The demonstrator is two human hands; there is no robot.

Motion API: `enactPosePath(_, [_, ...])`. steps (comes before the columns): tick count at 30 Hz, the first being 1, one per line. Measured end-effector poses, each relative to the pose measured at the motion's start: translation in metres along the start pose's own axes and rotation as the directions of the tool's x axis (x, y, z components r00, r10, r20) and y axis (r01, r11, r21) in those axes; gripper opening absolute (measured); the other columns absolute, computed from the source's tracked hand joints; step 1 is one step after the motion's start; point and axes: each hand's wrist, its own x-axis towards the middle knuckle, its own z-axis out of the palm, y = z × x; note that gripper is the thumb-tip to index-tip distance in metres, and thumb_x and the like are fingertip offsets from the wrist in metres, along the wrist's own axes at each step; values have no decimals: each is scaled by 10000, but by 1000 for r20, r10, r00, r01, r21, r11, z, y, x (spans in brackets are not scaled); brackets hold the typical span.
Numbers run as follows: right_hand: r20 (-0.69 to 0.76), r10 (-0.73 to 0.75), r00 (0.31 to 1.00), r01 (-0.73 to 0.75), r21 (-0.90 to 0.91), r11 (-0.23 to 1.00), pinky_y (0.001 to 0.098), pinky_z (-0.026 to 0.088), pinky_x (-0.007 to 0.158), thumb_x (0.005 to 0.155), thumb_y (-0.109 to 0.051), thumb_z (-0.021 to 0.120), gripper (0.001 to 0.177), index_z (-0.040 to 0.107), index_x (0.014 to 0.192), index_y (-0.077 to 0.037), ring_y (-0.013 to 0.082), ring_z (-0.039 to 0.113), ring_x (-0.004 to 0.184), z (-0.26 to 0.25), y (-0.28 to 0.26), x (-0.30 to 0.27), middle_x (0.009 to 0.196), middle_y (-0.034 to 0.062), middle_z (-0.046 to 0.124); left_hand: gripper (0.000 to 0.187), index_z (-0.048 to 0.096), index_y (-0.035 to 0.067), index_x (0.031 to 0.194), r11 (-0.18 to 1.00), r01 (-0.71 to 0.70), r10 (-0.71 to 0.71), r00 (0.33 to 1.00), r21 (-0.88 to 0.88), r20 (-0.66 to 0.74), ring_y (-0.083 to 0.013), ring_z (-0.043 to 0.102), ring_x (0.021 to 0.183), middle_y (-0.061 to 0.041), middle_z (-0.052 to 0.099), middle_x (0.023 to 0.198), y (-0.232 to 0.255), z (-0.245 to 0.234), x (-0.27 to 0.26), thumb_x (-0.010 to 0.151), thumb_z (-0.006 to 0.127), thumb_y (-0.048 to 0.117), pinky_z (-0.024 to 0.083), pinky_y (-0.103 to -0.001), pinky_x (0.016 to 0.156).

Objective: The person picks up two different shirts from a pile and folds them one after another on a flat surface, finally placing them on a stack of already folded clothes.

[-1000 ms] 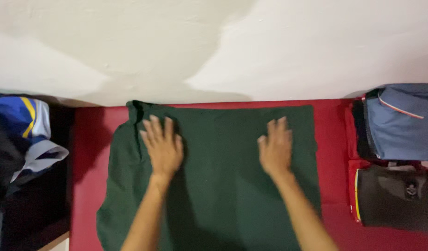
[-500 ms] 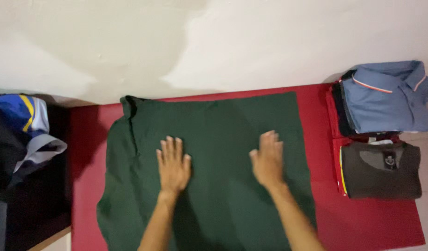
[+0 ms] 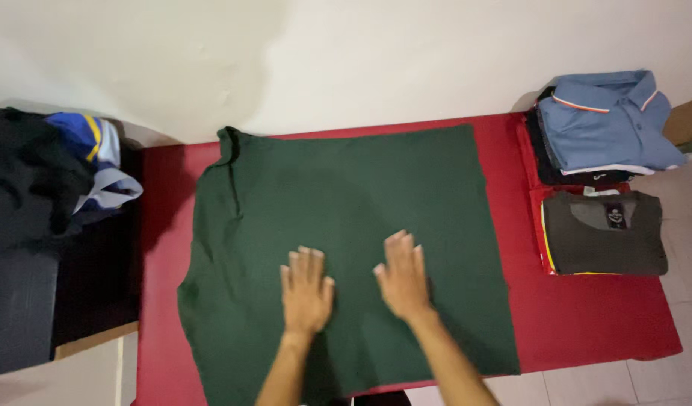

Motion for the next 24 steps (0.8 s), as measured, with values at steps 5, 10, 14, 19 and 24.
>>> enactPosePath(5, [21, 269, 963, -267, -59, 962, 558, 178, 1214, 961, -431, 523, 721, 339, 1545, -51, 374, 242, 1517, 4, 33, -61, 1619, 205, 307, 632, 383, 201, 1554, 981, 164, -166, 986, 99, 10, -362, 236, 1531, -150, 293, 1646, -32, -9, -58, 973, 471, 433, 182, -548, 1225])
enactPosePath(10, [-224, 432, 874, -445, -7, 896, 599, 182, 1217, 1019, -391, 490, 720, 332, 1585, 25, 426, 236, 1536, 4, 110, -122, 1650, 279, 300, 653, 378, 163, 1584, 896, 429, -411, 899, 114, -153, -393, 234, 1543, -173, 271, 1673, -130, -37, -105, 988, 458, 417, 184, -593, 1219])
enactPosePath(14, [-43, 499, 865, -500, -151, 853, 599, 154, 1252, 1018, -406, 487, 733, 315, 1580, 32, 428, 211, 1563, 2, 50, -118, 1656, 274, 264, 705, 336, 1, 1578, 912, 404, -380, 897, 73, -225, -478, 202, 1546, -266, 255, 1660, -103, -31, -115, 1010, 469, 396, 153, -621, 1220])
enactPosePath(19, [-38, -24, 999, 26, 41, 999, 576, 153, 1206, 987, -405, 526, 724, 342, 1542, 23, 419, 220, 1512, 11, -75, -109, 1617, 289, 265, 652, 391, 117, 1548, 986, 90, -87, 996, -143, 28, -420, 239, 1531, -189, 332, 1633, 18, -13, -117, 966, 525, 379, 179, -584, 1235])
enactPosePath(24, [34, 180, 983, -181, 16, 983, 527, 183, 1234, 968, -416, 536, 694, 382, 1535, -47, 366, 280, 1527, -1, -12, -146, 1625, 199, 340, 631, 397, 217, 1555, 995, 85, -83, 996, 58, -42, -362, 269, 1511, -137, 332, 1637, -2, -19, -138, 968, 524, 411, 208, -600, 1193])
